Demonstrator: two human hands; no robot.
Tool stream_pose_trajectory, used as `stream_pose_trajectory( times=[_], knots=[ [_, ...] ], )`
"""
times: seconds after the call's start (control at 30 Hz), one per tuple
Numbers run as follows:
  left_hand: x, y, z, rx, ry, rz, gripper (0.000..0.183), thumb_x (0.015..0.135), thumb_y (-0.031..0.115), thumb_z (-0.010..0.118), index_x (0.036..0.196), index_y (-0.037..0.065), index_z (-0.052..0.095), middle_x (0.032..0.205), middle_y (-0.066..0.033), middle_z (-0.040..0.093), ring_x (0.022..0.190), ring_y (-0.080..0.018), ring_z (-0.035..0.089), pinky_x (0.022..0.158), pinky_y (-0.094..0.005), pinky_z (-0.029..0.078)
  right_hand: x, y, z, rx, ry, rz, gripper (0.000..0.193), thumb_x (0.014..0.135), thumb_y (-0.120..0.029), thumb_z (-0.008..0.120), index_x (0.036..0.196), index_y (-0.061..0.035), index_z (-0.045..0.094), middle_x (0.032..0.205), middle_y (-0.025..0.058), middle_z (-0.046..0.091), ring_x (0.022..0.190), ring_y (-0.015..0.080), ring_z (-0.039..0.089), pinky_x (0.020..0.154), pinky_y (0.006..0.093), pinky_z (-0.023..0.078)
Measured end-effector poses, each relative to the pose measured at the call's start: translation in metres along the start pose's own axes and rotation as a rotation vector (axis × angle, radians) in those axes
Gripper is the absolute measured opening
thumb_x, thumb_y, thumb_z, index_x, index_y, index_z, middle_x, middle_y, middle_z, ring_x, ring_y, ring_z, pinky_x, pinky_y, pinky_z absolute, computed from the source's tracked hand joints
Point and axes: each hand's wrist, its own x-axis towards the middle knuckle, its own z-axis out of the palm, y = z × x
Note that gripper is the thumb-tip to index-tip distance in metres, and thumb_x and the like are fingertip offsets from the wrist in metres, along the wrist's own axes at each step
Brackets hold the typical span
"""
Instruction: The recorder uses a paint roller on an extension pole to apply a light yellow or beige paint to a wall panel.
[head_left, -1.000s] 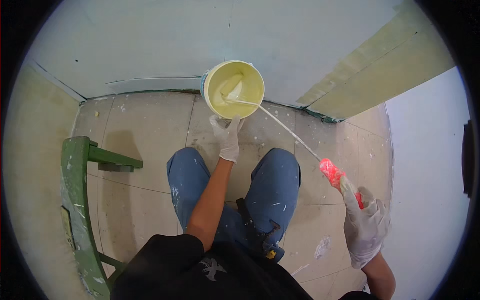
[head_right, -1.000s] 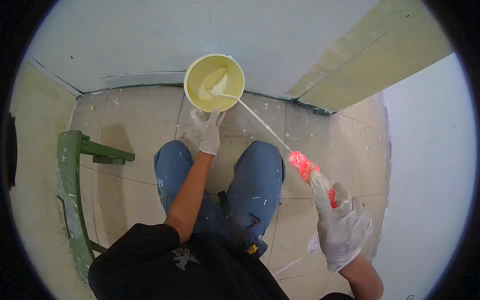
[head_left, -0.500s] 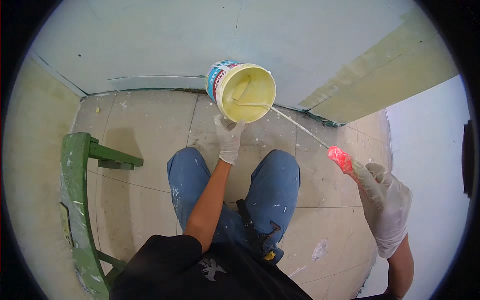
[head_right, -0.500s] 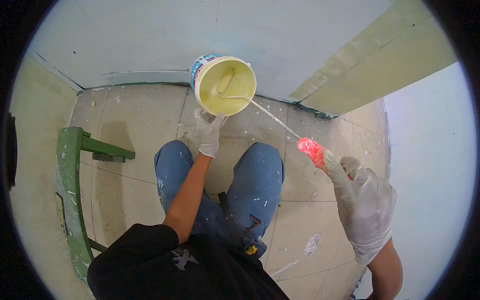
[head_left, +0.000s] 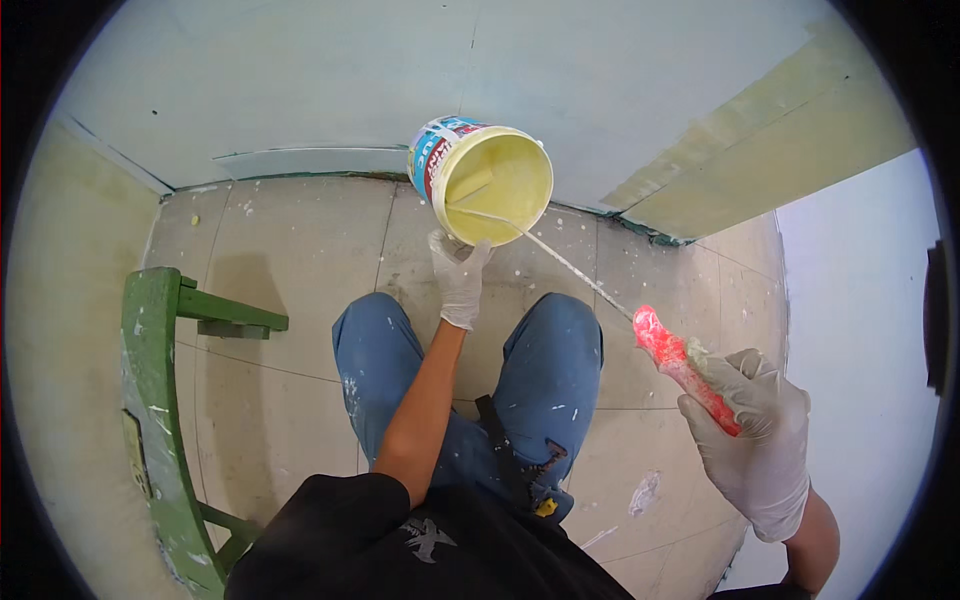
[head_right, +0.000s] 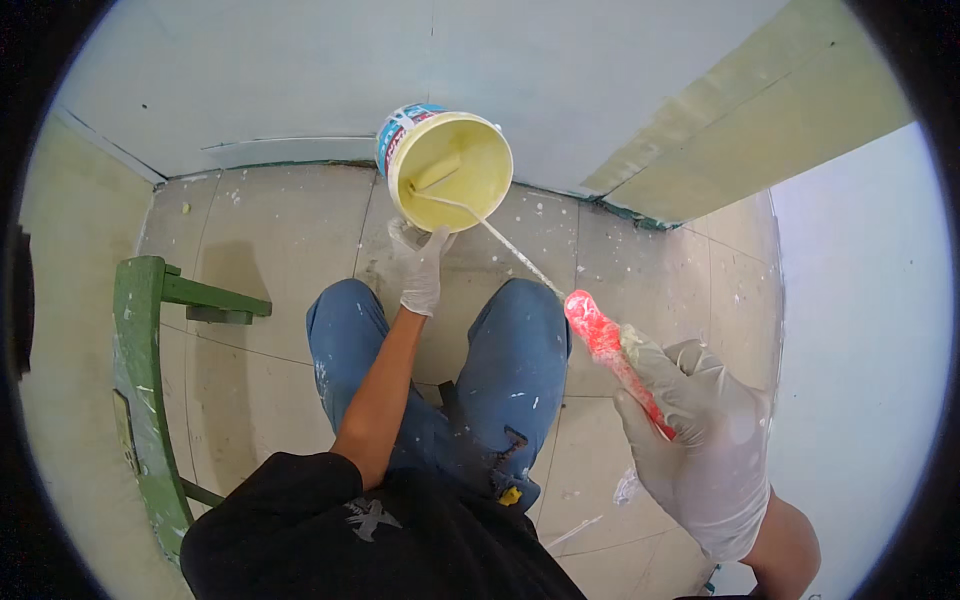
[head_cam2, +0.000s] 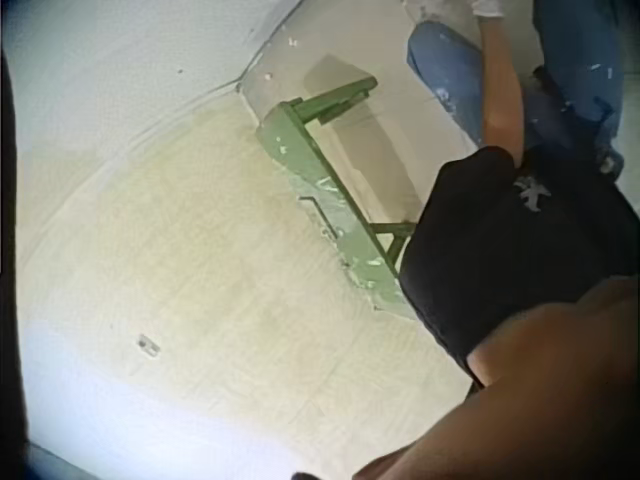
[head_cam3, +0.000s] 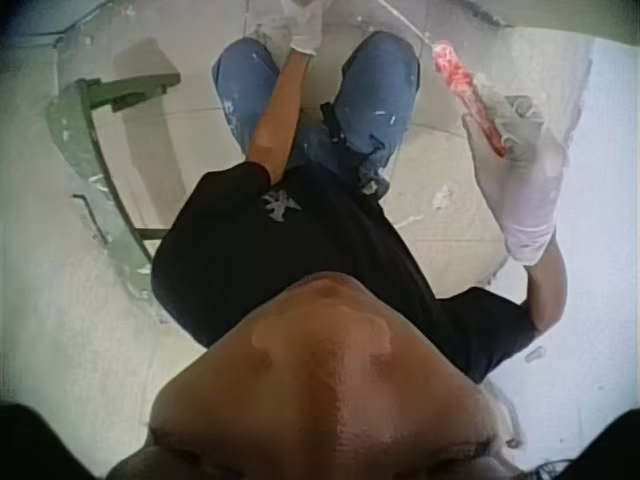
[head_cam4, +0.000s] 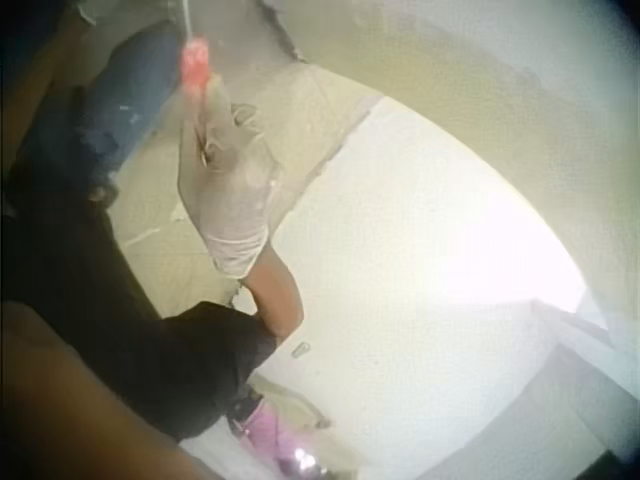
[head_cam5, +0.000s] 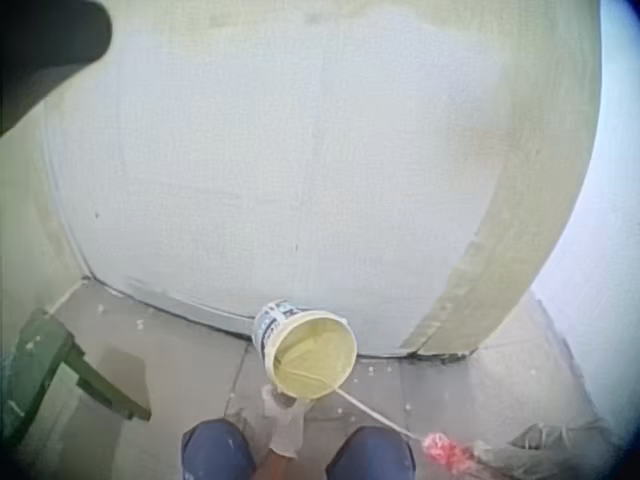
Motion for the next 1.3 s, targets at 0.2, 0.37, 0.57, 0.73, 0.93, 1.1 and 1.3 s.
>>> stream_pose_trajectory(
  times=[0.2, 0.37, 0.57, 0.73, 0.93, 1.1, 1.3],
  knots=[
    [-0.001, -0.001, -0.006, 0.012, -0.013, 0.039, 0.042, 0.081, -0.008, 0.067, 0.11, 0.004, 0.039, 0.109, -0.0102, 0.055, 0.098, -0.0181, 0.061, 0.083, -0.0329, 0.058, 0.012, -0.009, -0.013, 0.183, -0.094, 0.201, 0.041, 0.07, 0.003, 0.073, 0.111, 0.003, 0.069, 0.074, 0.01, 0.058, 0.063, 0.0141, 0.053, 0.059, 0.0268, 0.043],
    [-0.003, -0.008, -0.008, 0.094, -0.03, -0.012, 0.046, 0.083, -0.009, 0.063, 0.117, 0.006, 0.035, 0.118, -0.013, 0.053, 0.108, -0.023, 0.058, 0.092, -0.0413, 0.056, 0.015, 0.005, -0.017, 0.344, -0.139, 0.407, 0.038, 0.073, -0.001, 0.071, 0.111, 0.0043, 0.069, 0.075, 0.0052, 0.063, 0.066, 0.0081, 0.054, 0.059, 0.0235, 0.044],
    [-0.007, -0.006, -0.015, 0.024, -0.039, -0.064, 0.045, 0.083, -0.01, 0.062, 0.115, 0.006, 0.035, 0.118, -0.012, 0.055, 0.108, -0.0223, 0.059, 0.091, -0.0412, 0.056, 0.026, 0.03, -0.014, 0.632, -0.266, 0.725, 0.034, 0.08, -0.007, 0.07, 0.112, 0.0047, 0.068, 0.071, 0.0023, 0.061, 0.052, 0.0047, 0.045, 0.047, 0.0225, 0.036],
    [-0.006, 0.009, -0.014, -0.023, 0.003, -0.044, 0.045, 0.082, -0.01, 0.063, 0.115, 0.006, 0.037, 0.118, -0.0126, 0.054, 0.106, -0.0223, 0.06, 0.09, -0.0404, 0.057, 0.014, 0.069, 0.012, 1.066, -0.271, 0.866, 0.032, 0.085, -0.012, 0.069, 0.111, 0.0072, 0.067, 0.071, 0.0025, 0.058, 0.044, 0.0033, 0.038, 0.038, 0.0211, 0.025],
    [0.004, 0.019, -0.004, -0.101, -0.007, 0.006, 0.05, 0.083, -0.012, 0.059, 0.123, 0.007, 0.035, 0.125, -0.0126, 0.049, 0.112, -0.0247, 0.056, 0.093, -0.0444, 0.056, -0.014, 0.093, 0.041, 1.393, -0.283, 0.935, 0.04, 0.092, -0.014, 0.061, 0.125, 0.0089, 0.056, 0.083, 0.0129, 0.065, 0.041, 0.0057, 0.042, 0.034, 0.0202, 0.026],
    [0.009, 0.03, -0.004, -0.122, 0.024, 0.021, 0.054, 0.085, -0.006, 0.061, 0.127, 0.01, 0.032, 0.132, -0.0109, 0.042, 0.118, -0.026, 0.053, 0.099, -0.0493, 0.051, -0.022, 0.068, 0.038, 1.277, -0.248, 0.947, 0.034, 0.092, -0.013, 0.061, 0.118, 0.0079, 0.06, 0.079, 0.0117, 0.065, 0.04, 0.0054, 0.04, 0.034, 0.0208, 0.026],
    [0.015, 0.032, -0.002, -0.101, 0.073, -0.034, 0.049, 0.084, -0.006, 0.064, 0.117, 0.012, 0.032, 0.123, -0.0122, 0.047, 0.112, -0.0243, 0.056, 0.098, -0.049, 0.052, -0.048, 0.071, 0.035, 1.267, -0.188, 0.998, 0.029, 0.092, -0.012, 0.06, 0.113, 0.0079, 0.062, 0.074, 0.0097, 0.063, 0.039, 0.0056, 0.04, 0.034, 0.0215, 0.026]
  ],
)
